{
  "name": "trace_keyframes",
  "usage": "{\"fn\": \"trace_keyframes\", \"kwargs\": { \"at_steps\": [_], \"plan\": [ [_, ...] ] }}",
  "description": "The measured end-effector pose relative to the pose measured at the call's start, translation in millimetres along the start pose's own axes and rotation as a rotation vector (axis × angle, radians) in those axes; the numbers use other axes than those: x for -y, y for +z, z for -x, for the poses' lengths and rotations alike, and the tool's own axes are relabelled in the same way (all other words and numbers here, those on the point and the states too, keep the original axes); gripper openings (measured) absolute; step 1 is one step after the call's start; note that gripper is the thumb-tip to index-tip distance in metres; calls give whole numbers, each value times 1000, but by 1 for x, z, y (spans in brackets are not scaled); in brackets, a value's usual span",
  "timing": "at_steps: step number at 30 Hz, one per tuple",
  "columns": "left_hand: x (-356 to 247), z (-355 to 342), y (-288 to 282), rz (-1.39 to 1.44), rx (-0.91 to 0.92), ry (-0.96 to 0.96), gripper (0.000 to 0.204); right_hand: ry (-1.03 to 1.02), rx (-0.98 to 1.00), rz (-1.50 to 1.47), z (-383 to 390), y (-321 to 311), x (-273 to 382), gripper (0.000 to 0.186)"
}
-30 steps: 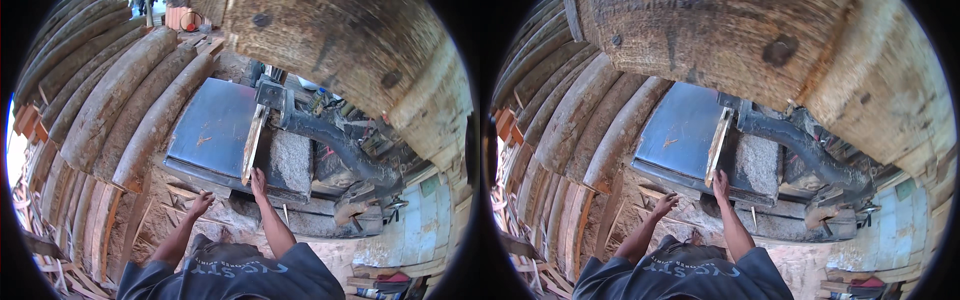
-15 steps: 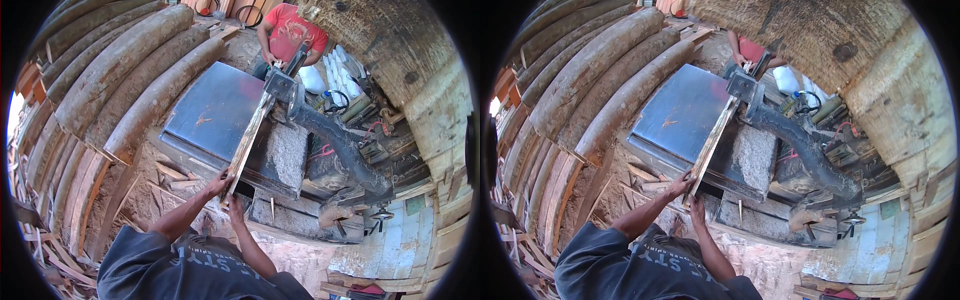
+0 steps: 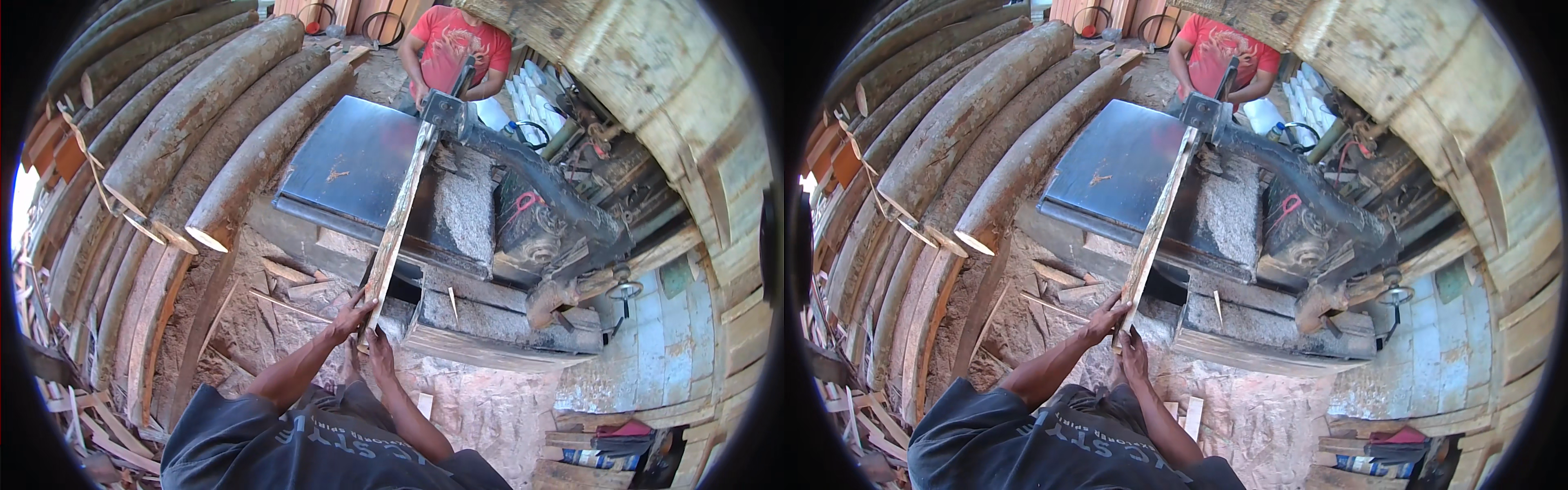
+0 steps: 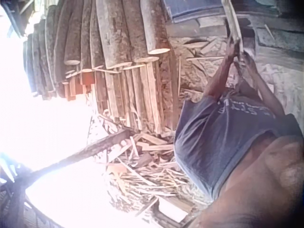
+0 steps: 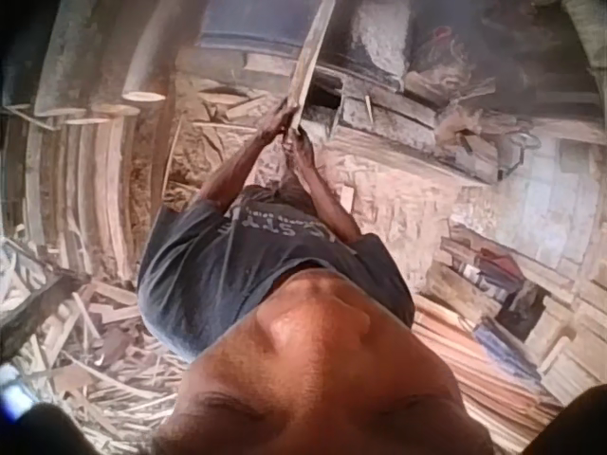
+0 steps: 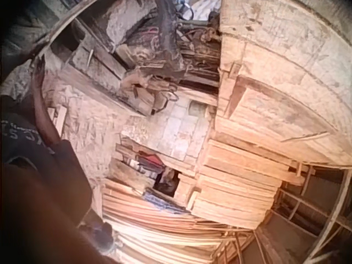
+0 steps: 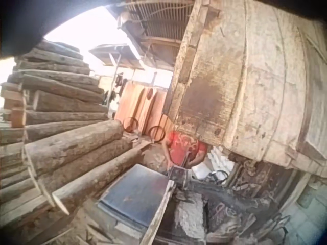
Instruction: The person uses a woodworking machine to saw logs into planks, moving the logs through the blade and setting the finished pieces aside.
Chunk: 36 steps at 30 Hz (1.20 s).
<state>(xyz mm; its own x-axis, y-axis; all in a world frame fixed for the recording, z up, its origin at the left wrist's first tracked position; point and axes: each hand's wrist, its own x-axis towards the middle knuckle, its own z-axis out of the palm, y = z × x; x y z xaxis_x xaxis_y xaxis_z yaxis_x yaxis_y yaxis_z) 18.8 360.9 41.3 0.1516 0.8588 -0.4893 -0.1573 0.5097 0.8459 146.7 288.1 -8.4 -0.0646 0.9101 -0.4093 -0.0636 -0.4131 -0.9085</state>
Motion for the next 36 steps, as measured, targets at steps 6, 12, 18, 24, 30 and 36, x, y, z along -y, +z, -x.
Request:
{"fn": "trace_keyframes", "kwargs": {
  "at_steps": [6,12,18,24,30,36],
  "plan": [
    [55,47,-10,17,39,78,77,19,-14,-7,66,13,-27,77],
    [87,109,-12,93,70,-84,73,-27,-3,23,126,21,-54,76],
    [120,167,-14,127,59,-62,75,-7,-22,75,197,33,-60,71],
    [162,222,-19,127,72,-69,73,-149,-36,212,250,38,-109,70],
    [191,279,-11,132,74,-29,74,-151,-75,182,302,37,-149,69],
    [231,326,-25,115,63,-29,76,-127,-136,189,362,56,-162,68]
  ]
}}
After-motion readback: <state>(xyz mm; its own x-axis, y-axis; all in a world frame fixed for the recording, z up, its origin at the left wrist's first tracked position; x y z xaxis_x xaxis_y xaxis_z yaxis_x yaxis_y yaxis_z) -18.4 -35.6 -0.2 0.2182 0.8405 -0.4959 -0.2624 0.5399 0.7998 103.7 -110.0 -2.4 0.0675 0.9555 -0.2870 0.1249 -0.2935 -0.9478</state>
